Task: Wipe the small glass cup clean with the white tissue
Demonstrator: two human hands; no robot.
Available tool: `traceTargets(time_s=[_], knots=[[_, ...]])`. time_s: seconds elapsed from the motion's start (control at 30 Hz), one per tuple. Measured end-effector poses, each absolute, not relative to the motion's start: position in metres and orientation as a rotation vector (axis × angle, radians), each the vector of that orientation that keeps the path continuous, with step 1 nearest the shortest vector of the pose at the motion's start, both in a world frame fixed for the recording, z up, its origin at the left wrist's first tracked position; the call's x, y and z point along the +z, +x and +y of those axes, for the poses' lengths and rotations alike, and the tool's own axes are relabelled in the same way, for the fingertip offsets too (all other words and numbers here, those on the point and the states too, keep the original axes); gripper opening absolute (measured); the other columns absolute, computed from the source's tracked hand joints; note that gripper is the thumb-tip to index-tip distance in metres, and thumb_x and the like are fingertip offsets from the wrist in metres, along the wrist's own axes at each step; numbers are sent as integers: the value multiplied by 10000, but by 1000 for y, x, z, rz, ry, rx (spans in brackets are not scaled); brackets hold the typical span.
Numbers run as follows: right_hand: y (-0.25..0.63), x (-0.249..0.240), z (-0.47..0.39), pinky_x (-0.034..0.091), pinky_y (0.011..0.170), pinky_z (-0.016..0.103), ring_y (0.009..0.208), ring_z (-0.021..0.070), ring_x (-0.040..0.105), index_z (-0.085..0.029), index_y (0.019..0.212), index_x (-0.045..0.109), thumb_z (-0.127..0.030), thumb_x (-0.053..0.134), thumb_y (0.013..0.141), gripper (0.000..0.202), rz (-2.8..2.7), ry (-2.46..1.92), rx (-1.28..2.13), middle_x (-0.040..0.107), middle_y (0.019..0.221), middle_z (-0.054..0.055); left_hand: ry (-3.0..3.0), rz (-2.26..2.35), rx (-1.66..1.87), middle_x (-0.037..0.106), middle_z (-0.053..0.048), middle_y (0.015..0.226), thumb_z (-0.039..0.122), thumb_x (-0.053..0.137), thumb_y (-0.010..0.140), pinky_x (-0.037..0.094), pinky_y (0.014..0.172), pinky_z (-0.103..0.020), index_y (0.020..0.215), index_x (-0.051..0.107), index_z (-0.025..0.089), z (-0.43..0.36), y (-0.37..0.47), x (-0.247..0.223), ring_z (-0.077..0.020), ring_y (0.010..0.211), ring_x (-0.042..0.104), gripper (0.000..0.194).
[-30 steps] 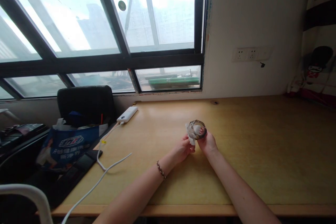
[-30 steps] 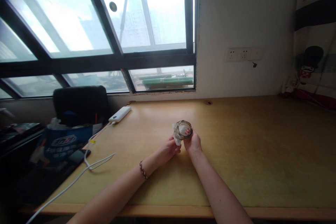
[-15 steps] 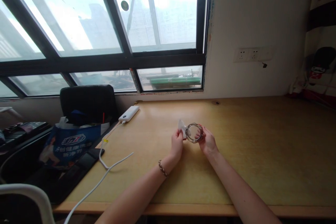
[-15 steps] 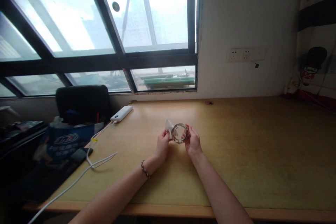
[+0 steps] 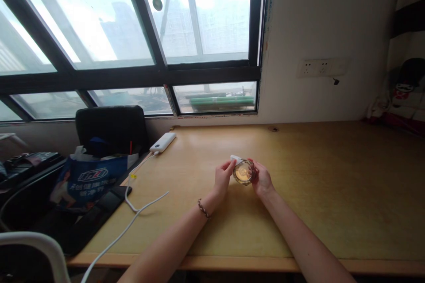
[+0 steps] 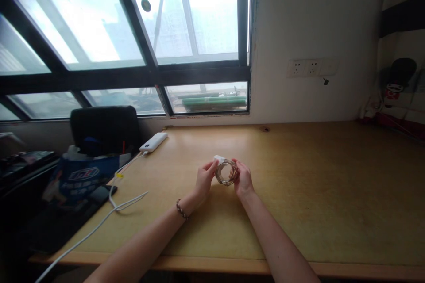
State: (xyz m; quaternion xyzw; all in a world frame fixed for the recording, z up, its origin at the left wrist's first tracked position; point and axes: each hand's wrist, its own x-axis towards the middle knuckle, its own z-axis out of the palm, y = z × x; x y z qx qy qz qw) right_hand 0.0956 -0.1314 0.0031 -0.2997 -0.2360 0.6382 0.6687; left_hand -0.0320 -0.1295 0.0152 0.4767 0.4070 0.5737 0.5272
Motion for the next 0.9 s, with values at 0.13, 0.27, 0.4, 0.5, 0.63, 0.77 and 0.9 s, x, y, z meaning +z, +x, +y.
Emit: traceTargets(time_s=[0.13,0.27,0.4,0.5,0.63,0.77,0.9], knots=[[92,8,-136,378,369,187,420,86,475,-143,826,561,-218,605,639,206,-493,-750,1464,573,582,-9,1131,966,1354,610,-53,695,381,638,633,374,546,-197,757,636,99,-127,-33,17,-119,602,505,308],[88,12,-140,352,347,173,390,78,453,-146,807,557,-235,619,630,208,-530,-806,1464,554,533,-25,1196,883,1284,630,-56,730,353,651,624,405,593,-215,759,649,117,-127,-33,19,-135,634,535,272],[87,11,-140,370,365,174,407,84,471,-142,793,554,-228,619,623,202,-525,-806,1458,551,520,-24,1341,874,1251,631,-36,741,332,641,637,408,635,-227,751,665,128,-127,-33,21,-138,659,530,235],[89,9,-139,369,361,177,403,87,473,-147,813,543,-224,614,623,217,-503,-794,1456,553,526,-25,1413,914,1237,607,-22,674,356,611,666,388,587,-215,745,660,116,-126,-34,20,-121,612,500,258],[93,11,-138,361,354,173,405,86,478,-155,849,534,-222,618,630,244,-465,-749,1385,572,566,-23,1402,1002,1221,574,-23,624,448,529,712,350,533,-206,723,645,88,-123,-35,13,-105,563,462,378],[96,15,-138,375,369,166,420,82,491,-141,828,539,-165,585,649,186,-385,-712,1349,580,576,-17,1435,1032,1187,568,-36,653,499,471,729,350,550,-217,764,629,75,-120,-34,3,-118,592,466,454],[102,15,-135,373,361,155,428,87,506,-136,805,547,-127,515,697,113,-302,-673,1365,570,545,-17,1551,1121,1211,477,6,543,498,420,755,298,509,-204,634,574,88,-123,-31,1,-91,524,395,454]])
